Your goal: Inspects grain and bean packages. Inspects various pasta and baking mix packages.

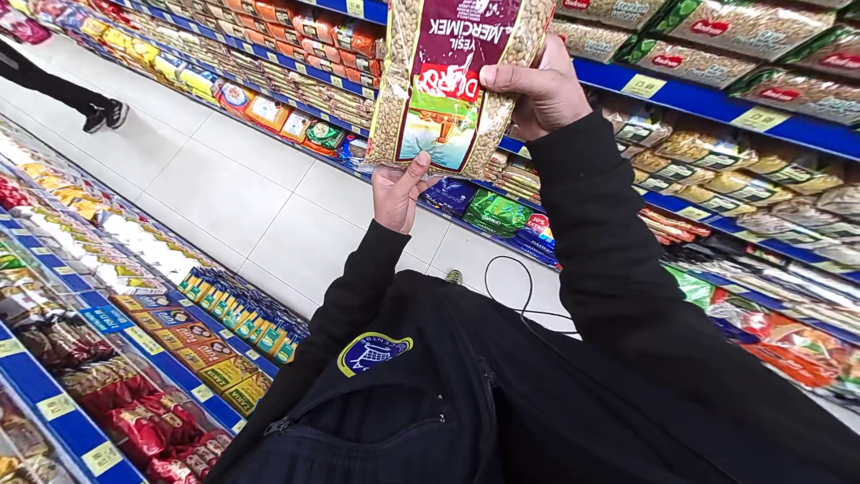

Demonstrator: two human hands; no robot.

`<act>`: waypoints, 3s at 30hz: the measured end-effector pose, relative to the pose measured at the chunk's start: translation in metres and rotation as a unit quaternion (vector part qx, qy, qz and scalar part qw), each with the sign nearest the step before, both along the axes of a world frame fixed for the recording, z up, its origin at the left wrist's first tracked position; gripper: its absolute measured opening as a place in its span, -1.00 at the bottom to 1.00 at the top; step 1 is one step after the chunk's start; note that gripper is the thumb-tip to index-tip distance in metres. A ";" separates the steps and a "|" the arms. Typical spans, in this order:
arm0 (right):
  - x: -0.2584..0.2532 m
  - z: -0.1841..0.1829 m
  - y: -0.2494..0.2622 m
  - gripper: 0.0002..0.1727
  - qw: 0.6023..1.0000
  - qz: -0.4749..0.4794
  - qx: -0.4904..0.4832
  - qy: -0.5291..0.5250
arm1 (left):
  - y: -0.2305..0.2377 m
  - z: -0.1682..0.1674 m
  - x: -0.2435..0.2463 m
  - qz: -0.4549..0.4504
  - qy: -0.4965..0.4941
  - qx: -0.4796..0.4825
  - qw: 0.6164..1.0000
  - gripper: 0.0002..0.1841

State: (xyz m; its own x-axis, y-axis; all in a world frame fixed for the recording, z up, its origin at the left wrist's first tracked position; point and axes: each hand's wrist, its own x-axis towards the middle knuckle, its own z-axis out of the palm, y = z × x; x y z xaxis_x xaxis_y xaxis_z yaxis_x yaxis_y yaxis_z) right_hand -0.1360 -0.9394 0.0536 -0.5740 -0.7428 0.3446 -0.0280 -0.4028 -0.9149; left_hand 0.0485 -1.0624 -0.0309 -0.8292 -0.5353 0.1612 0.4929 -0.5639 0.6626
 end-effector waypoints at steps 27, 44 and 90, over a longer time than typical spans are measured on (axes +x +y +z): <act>0.035 -0.015 0.007 -0.31 0.992 -0.125 0.016 -0.024 | -0.010 -0.008 0.011 -0.051 -0.018 -0.008 0.998 -0.57; 0.075 -0.074 0.064 -0.42 0.949 -0.292 -0.016 -0.121 | 0.005 -0.044 -0.001 -0.183 -0.101 -0.043 0.977 -0.47; -0.323 -0.547 0.154 -0.55 0.552 -0.595 -0.115 -0.573 | 0.078 -0.218 -0.115 -0.375 -0.557 -0.083 0.737 -0.46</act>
State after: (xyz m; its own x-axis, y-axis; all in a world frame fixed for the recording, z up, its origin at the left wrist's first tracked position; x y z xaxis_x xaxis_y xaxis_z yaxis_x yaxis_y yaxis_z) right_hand -0.4589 -0.7849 -0.4930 -0.5482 0.3827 -0.7437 0.1455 -0.8320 -0.5354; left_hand -0.0664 -0.9842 -0.2490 -0.5491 0.0919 -0.8307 -0.8173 -0.2669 0.5107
